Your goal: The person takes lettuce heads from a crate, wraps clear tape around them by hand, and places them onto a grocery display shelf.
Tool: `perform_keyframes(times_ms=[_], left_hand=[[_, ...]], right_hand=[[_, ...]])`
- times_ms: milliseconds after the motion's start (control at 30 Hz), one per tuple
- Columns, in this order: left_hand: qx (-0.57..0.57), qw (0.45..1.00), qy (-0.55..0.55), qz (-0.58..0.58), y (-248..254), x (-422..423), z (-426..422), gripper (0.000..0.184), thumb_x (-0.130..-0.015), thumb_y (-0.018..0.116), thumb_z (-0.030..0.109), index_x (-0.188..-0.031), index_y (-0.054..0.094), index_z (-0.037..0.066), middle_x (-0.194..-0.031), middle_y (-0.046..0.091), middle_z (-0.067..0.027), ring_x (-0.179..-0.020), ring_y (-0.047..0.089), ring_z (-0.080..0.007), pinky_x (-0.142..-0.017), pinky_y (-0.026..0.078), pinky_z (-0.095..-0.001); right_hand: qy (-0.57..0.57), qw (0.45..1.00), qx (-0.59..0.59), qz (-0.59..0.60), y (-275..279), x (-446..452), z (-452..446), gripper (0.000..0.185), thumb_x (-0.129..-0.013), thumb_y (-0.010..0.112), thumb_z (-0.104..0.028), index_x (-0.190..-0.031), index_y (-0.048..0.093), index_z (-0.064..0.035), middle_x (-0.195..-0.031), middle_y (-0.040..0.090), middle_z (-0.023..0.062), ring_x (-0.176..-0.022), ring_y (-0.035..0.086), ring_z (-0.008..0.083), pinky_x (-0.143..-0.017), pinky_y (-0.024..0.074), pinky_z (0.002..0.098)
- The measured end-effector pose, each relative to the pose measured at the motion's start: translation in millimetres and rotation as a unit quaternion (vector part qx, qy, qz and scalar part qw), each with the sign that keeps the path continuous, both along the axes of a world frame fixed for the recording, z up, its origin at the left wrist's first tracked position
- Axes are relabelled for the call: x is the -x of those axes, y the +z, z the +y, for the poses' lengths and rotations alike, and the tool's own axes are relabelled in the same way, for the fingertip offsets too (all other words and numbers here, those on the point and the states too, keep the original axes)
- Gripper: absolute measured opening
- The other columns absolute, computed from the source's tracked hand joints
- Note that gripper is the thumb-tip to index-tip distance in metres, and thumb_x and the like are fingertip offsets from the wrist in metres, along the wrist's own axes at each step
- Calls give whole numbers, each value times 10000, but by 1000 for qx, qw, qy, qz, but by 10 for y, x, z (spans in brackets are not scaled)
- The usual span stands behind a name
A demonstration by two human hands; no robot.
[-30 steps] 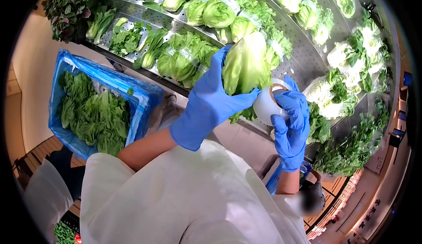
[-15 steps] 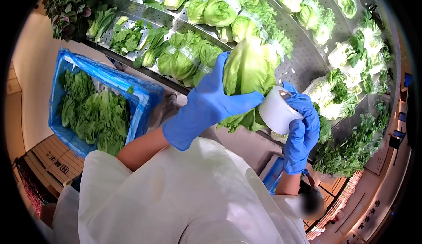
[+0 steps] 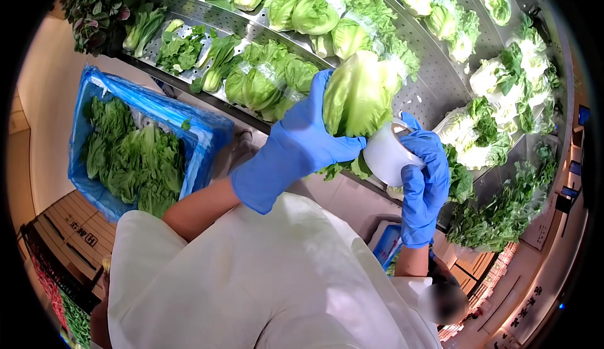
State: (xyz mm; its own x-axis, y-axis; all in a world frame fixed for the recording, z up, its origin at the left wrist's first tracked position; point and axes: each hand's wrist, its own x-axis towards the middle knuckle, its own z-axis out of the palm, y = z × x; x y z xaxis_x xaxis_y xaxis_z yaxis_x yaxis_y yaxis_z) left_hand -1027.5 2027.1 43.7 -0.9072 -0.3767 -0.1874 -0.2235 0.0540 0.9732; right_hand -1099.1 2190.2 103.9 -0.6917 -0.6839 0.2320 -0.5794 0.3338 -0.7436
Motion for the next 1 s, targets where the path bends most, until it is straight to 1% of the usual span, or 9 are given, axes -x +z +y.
perform_keyframes(times_ms=[100, 300, 367, 500, 567, 700, 767, 833, 1000], left_hand=[[-23, 999, 31, -7, 36, 11, 8, 999, -582, 781, 215, -1315, 149, -33, -1199, 444, -194, -1090, 479, -243, -900, 407, -327], [29, 997, 48, 44, -67, 3, -9, 964, -605, 770, 186, -1312, 154, -35, -1194, 450, -173, -1041, 508, -228, -880, 422, -324], [-71, 985, 49, 150, -139, 23, -23, 772, -637, 738, 192, -1239, 285, 23, -1120, 516, -177, -963, 557, -273, -782, 446, -337], [-230, 970, -8, 78, -105, -101, -307, 765, -630, 736, 152, -1252, 310, 24, -1188, 480, -136, -1018, 520, -218, -847, 424, -323], [-485, 868, -54, 94, -119, -237, -448, 740, -631, 730, 121, -1260, 350, 31, -1227, 452, -107, -1063, 484, -190, -906, 391, -312], [-627, 754, -149, 129, -1026, -294, -259, 754, -608, 746, 100, -1261, 374, 33, -1242, 445, -95, -1076, 475, -178, -930, 378, -311], [-527, 807, -236, 126, -907, -317, -196, 810, -582, 769, 107, -1276, 357, 32, -1252, 436, -91, -1092, 453, -166, -937, 366, -311], [-415, 844, -316, 124, -723, -304, -155, 866, -556, 792, 115, -1290, 340, 32, -1261, 428, -87, -1108, 431, -153, -945, 354, -311], [-279, 884, -357, 114, -289, -214, -199, 1019, -537, 811, 156, -1348, 206, 34, -1290, 391, -80, -1133, 383, -134, -964, 320, -314]], right_hand=[[34, 999, -2, -8, 17, 60, 13, 257, -780, 539, -186, -940, 560, 14, -921, 555, 140, -921, 513, 279, -907, 358, 410], [2, 993, 96, -71, 26, 44, -10, 262, -763, 543, -191, -906, 565, 27, -894, 567, 128, -881, 512, 255, -886, 366, 390], [-18, 988, 118, -97, 36, 40, 41, 289, -777, 532, -237, -878, 554, 33, -894, 556, 134, -892, 500, 250, -880, 365, 380], [9, 945, 257, -200, -42, 168, 252, 424, -790, 557, -373, -927, 525, 27, -944, 539, 152, -933, 500, 264, -912, 362, 413], [-50, 917, 298, -260, -10, 88, 273, 453, -793, 572, -391, -1003, 508, 5, -999, 534, 148, -977, 501, 271, -928, 361, 432], [-194, 841, 347, -368, -187, -50, 143, 425, -837, 558, -303, -1173, 458, -62, -1160, 493, 108, -1065, 487, 234, -931, 384, 422], [-179, 828, 344, -404, -389, -60, 25, 381, -835, 569, -228, -1165, 457, -76, -1132, 514, 97, -1015, 510, 198, -869, 440, 362], [-180, 836, 303, -421, -553, -41, -113, 253, -834, 554, -187, -1015, 466, -33, -922, 565, 116, -777, 573, 185, -687, 494, 310], [-128, 762, 379, -508, -494, -116, -255, 341, -810, 563, -147, -1078, 465, 38, -880, 581, 201, -705, 566, 242, -623, 491, 322]])
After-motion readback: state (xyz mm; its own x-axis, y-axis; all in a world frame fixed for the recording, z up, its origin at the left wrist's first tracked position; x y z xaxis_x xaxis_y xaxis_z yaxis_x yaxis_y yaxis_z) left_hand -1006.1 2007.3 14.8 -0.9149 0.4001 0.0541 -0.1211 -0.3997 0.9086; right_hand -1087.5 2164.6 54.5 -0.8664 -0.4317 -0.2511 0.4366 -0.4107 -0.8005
